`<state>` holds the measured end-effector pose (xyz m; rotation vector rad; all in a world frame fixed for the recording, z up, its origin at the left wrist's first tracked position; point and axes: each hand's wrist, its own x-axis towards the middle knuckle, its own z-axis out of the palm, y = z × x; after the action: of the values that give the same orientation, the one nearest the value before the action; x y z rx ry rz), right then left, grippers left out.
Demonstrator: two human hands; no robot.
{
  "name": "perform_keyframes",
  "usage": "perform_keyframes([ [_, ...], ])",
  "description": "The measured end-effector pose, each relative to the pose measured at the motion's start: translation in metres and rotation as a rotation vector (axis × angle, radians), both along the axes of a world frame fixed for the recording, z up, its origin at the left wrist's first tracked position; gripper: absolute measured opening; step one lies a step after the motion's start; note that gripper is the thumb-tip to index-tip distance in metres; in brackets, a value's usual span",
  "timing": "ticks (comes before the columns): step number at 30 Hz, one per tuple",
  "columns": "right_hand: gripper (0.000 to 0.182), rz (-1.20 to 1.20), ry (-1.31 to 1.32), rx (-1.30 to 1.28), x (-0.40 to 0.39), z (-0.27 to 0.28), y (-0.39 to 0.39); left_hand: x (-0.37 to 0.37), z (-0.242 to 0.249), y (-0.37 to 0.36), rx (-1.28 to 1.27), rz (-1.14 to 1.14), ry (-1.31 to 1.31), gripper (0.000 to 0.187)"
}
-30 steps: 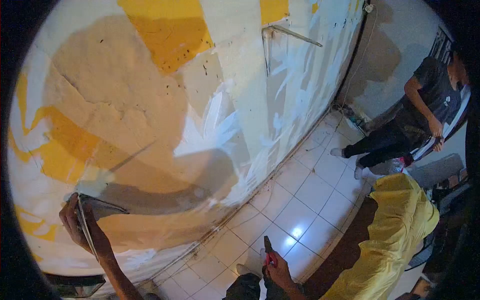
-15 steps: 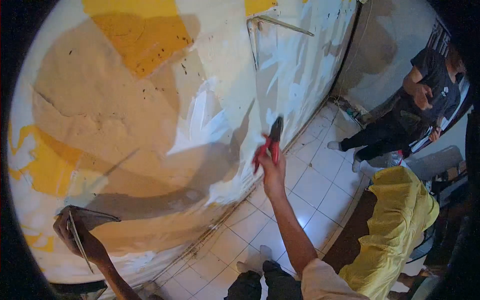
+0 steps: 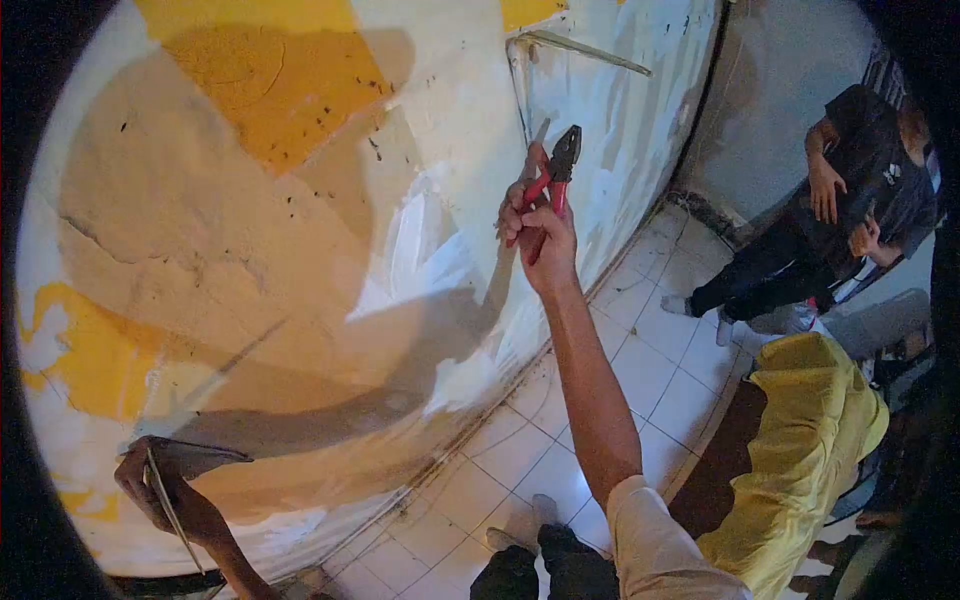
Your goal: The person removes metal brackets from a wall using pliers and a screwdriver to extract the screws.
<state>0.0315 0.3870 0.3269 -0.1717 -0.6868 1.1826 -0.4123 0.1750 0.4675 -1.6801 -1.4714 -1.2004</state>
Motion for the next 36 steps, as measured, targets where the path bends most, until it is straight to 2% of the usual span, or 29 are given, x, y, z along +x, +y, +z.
perform_keyframes([
  [3, 0.071, -0.016, -0.059, -0.055, 0.003, 0.003, 0.0, 0.003, 0.001, 0.0, 0.016, 0.01, 0.028, 0.015],
  [6, 0.051, -0.039, -0.07, -0.152, 0.003, 0.005, -0.001, 0.005, -0.001, 0.001, 0.016, 0.007, -0.05, 0.016],
  [9, 0.031, -0.088, -0.062, -0.125, -0.003, 0.007, -0.004, 0.011, 0.001, 0.0, 0.023, 0.037, -0.01, 0.017],
  [12, 0.024, -0.142, -0.13, -0.159, -0.005, 0.01, -0.007, 0.009, -0.003, 0.001, 0.04, -0.021, -0.029, 0.017],
  [13, 0.023, -0.161, -0.139, -0.175, -0.004, 0.007, -0.006, 0.01, -0.001, 0.001, 0.058, -0.059, -0.041, 0.018],
  [14, 0.023, -0.169, -0.148, -0.191, -0.004, 0.002, -0.003, 0.019, 0.006, -0.001, 0.048, 0.028, 0.096, 0.017],
  [15, 0.023, -0.171, -0.158, -0.207, -0.003, -0.004, 0.0, 0.013, 0.002, 0.0, 0.045, -0.017, 0.027, 0.017],
  [17, 0.033, -0.118, -0.253, -0.199, 0.005, -0.02, 0.007, 0.015, 0.006, 0.0, 0.067, -0.067, 0.101, 0.018],
  [19, 0.032, -0.11, -0.253, -0.147, 0.006, -0.016, 0.003, 0.016, 0.007, -0.002, 0.067, -0.007, 0.08, 0.02],
  [20, 0.038, -0.138, -0.282, -0.233, 0.0, -0.006, -0.007, 0.016, 0.008, 0.0, 0.09, -0.002, 0.118, 0.022],
  [21, 0.047, -0.049, -0.239, -0.183, -0.001, -0.005, -0.011, 0.016, 0.009, -0.001, 0.11, 0.005, 0.159, 0.023],
  [23, 0.054, -0.074, -0.289, -0.3, -0.016, -0.007, -0.034, 0.018, 0.008, -0.006, 0.092, -0.033, -0.054, 0.025],
  [25, 0.052, -0.019, -0.295, -0.212, -0.047, -0.001, -0.066, 0.016, 0.015, -0.008, 0.093, -0.007, 0.099, 0.025],
  [27, 0.051, 0.066, -0.264, -0.254, -0.07, -0.027, -0.093, 0.013, 0.019, -0.009, 0.13, -0.01, 0.183, 0.02],
  [29, 0.046, 0.137, -0.236, -0.365, -0.102, -0.058, -0.121, 0.013, 0.014, -0.009, 0.152, -0.03, 0.109, 0.018],
  [31, 0.036, 0.057, -0.345, -0.43, -0.156, -0.055, -0.153, 0.013, 0.014, -0.008, 0.107, -0.026, 0.115, 0.018],
  [33, 0.036, 0.253, -0.287, -0.41, -0.196, -0.064, -0.18, 0.014, 0.017, -0.008, 0.093, -0.031, 0.103, 0.017],
  [35, 0.035, 0.364, -0.294, -0.369, -0.235, -0.067, -0.201, 0.02, 0.017, -0.008, 0.106, -0.049, 0.075, 0.015],
  [36, 0.037, 0.381, -0.291, -0.375, -0.252, -0.051, -0.209, 0.017, 0.014, -0.006, 0.131, -0.089, 0.044, 0.015],
])
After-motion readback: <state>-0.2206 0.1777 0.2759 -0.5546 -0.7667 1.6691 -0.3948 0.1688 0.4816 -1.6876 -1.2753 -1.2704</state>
